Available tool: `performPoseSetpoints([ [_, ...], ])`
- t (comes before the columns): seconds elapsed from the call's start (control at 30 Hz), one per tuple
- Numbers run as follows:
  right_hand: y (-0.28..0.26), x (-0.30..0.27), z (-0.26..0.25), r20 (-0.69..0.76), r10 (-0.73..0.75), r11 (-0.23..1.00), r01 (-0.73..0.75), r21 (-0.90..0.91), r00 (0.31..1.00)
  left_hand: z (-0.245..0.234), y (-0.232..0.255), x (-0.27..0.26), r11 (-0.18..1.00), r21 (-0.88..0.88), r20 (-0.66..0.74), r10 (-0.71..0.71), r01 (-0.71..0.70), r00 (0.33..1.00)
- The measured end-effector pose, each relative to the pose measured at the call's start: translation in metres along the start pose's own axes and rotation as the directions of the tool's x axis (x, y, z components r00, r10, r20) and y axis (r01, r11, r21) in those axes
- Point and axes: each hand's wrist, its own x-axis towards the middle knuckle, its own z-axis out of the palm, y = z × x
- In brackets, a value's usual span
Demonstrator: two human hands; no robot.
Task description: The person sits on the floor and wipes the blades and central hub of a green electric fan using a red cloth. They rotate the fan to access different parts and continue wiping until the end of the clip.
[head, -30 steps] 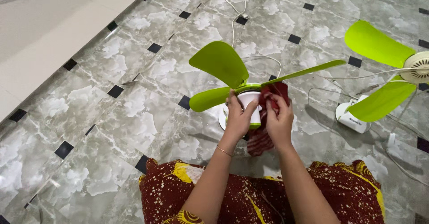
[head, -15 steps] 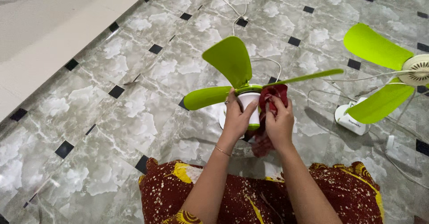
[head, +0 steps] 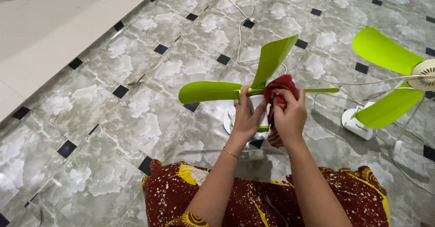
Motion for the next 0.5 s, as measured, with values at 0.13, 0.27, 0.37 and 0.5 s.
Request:
performPoseSetpoints([
  [0.13, -0.009, 0.001, 0.010, 0.087, -0.209, 0.961, 0.221, -0.165, 0.974, 0.003, -0.004, 0.003, 0.977, -0.206, -0.018, 0.042, -0.044, 0.999],
  [0.27, -0.015, 0.018, 0.015, 0.164, -0.305, 0.910, 0.338, -0.240, 0.938, 0.006, -0.015, 0.002, 0.982, -0.185, -0.058, 0.024, -0.035, 0.998],
  [0.37, -0.012, 0.032, 0.014, 0.000, -0.163, 0.975, 0.161, -0.152, 0.987, 0.014, -0.023, -0.002, 0.996, -0.076, -0.082, -0.054, 0.048, 0.995],
  [0.5, -0.016, 0.026, 0.023, -0.069, -0.196, 0.953, 0.173, -0.249, 0.978, 0.015, -0.032, -0.006, 0.999, -0.045, -0.094, 0.003, -0.007, 0.996],
])
